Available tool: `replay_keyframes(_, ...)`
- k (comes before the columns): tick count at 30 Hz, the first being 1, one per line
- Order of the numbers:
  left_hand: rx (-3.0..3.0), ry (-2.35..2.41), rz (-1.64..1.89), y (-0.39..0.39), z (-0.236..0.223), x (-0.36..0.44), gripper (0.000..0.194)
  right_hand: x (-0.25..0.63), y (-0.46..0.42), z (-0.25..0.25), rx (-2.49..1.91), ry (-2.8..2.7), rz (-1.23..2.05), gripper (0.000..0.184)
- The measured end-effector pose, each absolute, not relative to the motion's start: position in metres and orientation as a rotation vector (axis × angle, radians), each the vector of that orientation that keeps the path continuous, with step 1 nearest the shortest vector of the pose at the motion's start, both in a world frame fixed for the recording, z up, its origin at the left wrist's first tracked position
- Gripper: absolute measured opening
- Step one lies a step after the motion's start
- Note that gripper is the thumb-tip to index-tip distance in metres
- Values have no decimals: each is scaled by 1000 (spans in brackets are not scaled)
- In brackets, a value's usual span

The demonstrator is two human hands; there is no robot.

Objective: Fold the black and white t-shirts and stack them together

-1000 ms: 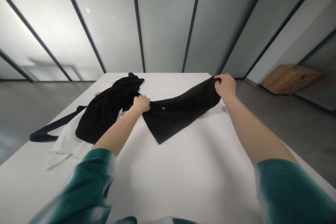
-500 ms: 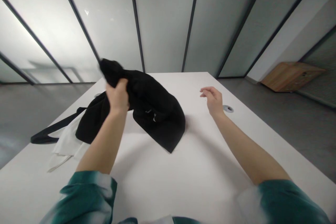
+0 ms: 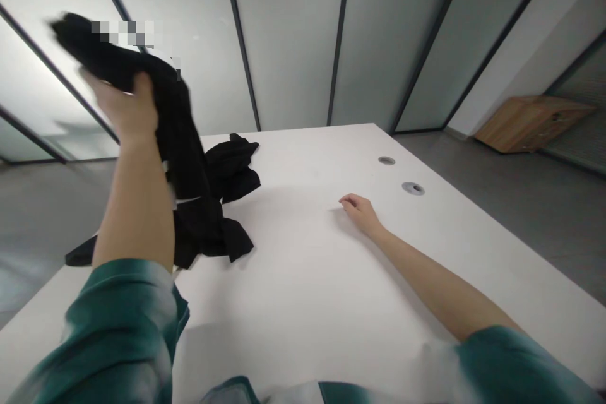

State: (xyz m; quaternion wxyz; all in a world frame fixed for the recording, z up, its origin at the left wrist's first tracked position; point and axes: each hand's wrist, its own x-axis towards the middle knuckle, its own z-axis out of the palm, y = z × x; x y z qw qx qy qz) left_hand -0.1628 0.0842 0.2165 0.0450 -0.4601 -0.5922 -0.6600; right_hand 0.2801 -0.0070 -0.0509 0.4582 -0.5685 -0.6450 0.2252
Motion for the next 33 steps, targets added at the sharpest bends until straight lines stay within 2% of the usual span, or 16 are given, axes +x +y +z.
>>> replay_keyframes(2,-1713,-2273,-1370,86,189,-141,104,283,-6,-52,-1410,-1581,550,29)
replay_keyframes(5,-2115,-2287,-441,72,136,-122,67,287,-4,-54,-1410,-1585,580,31)
replay_keyframes(6,-2156,-2295,-248,64,119,-120,56,287,-4,-54,-1412,-1597,595,31)
replay_keyframes(8,-2156,-2296,-70,47,94,-121,49,287,-4,-56,-1415,-1632,616,31)
replay_keyframes(11,-2164,-2334,-34,21,69,-127,52,286,-3,-59,-1415,-1687,625,31)
replay_keyframes(17,-2180,-2326,43,-7,22,-120,71,285,-1,-62,-1422,-1748,583,29)
replay_keyframes(22,-2221,-2195,1,-1,0,-105,50,285,-1,-60,-1436,-1771,584,29)
replay_keyframes(25,-2220,-2150,-124,12,26,-113,48,285,-1,-60,-1440,-1788,593,29)
replay_keyframes(30,-1960,-2031,-435,22,116,-155,44,287,-1,-62,-1441,-1811,596,28)
replay_keyframes(33,-1775,-1917,-542,19,154,-190,45,287,-1,-61,-1440,-1823,594,27)
